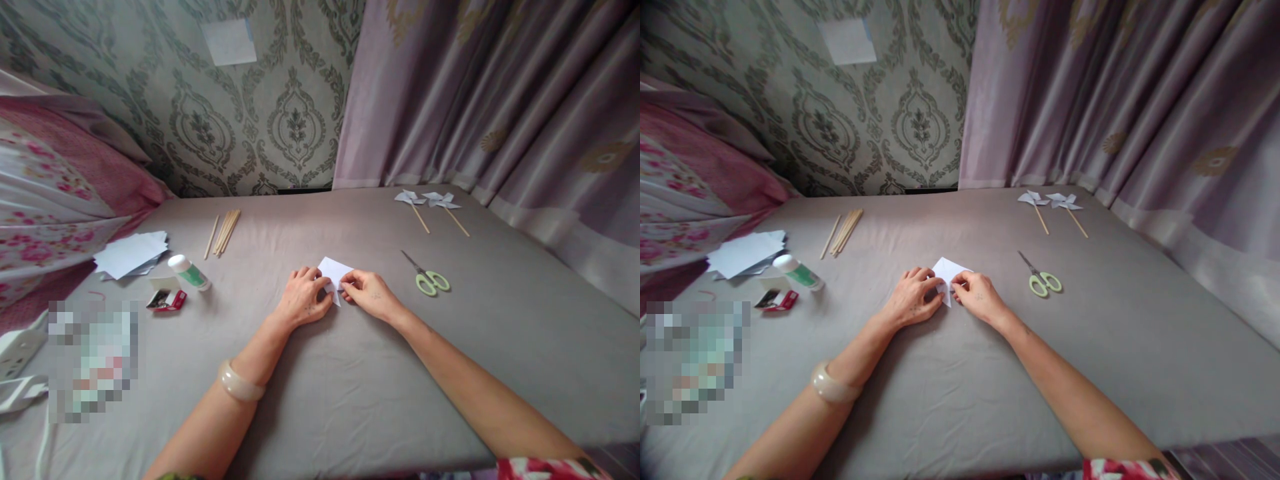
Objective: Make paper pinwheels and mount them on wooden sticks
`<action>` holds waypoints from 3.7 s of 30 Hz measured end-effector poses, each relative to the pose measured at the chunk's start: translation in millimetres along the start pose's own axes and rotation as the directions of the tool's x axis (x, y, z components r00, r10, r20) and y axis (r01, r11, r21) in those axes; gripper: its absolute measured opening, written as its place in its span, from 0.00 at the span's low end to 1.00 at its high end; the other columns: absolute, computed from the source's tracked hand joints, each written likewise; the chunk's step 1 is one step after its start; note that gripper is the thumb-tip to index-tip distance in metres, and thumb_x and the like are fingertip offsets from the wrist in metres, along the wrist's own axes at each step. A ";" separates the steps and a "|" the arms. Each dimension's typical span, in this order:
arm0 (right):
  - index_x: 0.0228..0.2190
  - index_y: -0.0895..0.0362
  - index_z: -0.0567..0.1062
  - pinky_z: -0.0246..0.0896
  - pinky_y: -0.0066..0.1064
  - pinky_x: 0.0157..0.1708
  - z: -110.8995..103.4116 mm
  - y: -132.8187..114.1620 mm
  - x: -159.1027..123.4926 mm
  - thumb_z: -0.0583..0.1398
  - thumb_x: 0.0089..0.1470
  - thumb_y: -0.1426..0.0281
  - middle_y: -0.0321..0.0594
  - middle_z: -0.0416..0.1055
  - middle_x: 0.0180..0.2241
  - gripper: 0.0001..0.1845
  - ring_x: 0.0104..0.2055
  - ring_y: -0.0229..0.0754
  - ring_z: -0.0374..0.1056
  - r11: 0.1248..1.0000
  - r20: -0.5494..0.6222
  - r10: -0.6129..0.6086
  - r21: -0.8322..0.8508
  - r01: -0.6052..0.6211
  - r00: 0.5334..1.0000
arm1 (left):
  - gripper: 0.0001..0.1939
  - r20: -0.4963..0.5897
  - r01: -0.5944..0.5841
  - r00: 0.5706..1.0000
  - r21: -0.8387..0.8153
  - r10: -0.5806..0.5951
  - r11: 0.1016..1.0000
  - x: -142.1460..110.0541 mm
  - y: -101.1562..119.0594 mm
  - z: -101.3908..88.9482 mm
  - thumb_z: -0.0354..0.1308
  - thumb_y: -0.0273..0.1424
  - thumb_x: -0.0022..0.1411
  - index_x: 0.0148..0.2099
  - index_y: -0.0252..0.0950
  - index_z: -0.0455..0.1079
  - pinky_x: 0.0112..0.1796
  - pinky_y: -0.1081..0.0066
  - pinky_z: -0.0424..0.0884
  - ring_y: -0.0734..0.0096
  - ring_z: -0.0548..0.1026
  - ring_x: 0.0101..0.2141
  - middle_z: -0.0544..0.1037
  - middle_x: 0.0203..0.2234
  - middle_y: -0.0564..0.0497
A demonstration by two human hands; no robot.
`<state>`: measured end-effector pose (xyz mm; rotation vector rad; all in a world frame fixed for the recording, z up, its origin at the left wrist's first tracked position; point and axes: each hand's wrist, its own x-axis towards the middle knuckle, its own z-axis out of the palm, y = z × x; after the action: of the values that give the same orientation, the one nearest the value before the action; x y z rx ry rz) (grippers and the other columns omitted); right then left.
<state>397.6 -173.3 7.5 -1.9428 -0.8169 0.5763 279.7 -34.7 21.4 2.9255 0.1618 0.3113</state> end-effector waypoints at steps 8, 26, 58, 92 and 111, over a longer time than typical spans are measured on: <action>0.29 0.56 0.78 0.62 0.27 0.35 -7.2 -10.7 15.1 0.59 0.52 0.71 0.37 0.78 0.30 0.07 0.30 0.37 0.70 0.952 -0.030 -0.144 -0.277 0.131 0.989 | 0.14 -0.007 -0.002 1.000 -0.020 0.002 1.000 -0.4 -1.5 -0.2 0.53 0.36 0.59 0.45 0.40 0.74 0.44 0.61 0.62 0.59 0.68 0.43 0.74 0.41 0.46; 0.41 0.56 0.73 0.61 0.29 0.38 -1.3 -6.2 24.4 0.61 0.52 0.72 0.39 0.77 0.33 0.12 0.35 0.40 0.71 0.889 -0.019 -0.128 -0.446 0.106 0.992 | 0.16 -0.010 0.021 1.000 -0.087 -0.021 0.996 -1.8 -4.4 1.2 0.50 0.39 0.63 0.46 0.40 0.75 0.45 0.61 0.62 0.61 0.68 0.43 0.73 0.41 0.46; 0.43 0.57 0.71 0.59 0.31 0.40 -0.6 -26.7 17.6 0.57 0.57 0.74 0.46 0.76 0.40 0.11 0.43 0.46 0.71 0.763 0.093 -0.114 -0.630 0.147 0.989 | 0.18 0.003 0.029 1.000 -0.048 -0.029 0.998 4.5 -2.9 5.0 0.45 0.39 0.66 0.50 0.42 0.72 0.44 0.61 0.61 0.61 0.67 0.43 0.72 0.40 0.45; 0.32 0.59 0.79 0.58 0.27 0.31 -49.2 11.6 43.9 0.56 0.54 0.66 0.42 0.78 0.31 0.14 0.32 0.40 0.71 0.875 -0.075 0.003 -0.483 -0.039 0.997 | 0.21 -0.034 -0.071 0.996 0.190 0.079 0.979 5.3 21.2 6.7 0.39 0.38 0.69 0.40 0.36 0.72 0.51 0.54 0.54 0.56 0.64 0.44 0.72 0.39 0.42; 0.30 0.57 0.77 0.57 0.27 0.33 -33.9 10.3 47.0 0.59 0.50 0.67 0.41 0.76 0.31 0.08 0.33 0.39 0.68 0.862 -0.087 0.007 -0.505 -0.050 0.996 | 0.22 -0.089 -0.016 0.995 0.252 0.040 0.968 -2.3 23.6 12.6 0.39 0.41 0.69 0.45 0.35 0.71 0.51 0.55 0.54 0.57 0.64 0.44 0.73 0.40 0.44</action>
<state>455.1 -161.6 11.2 -2.4447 -0.9570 0.3081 282.3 -60.2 13.7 3.1669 0.1860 0.4645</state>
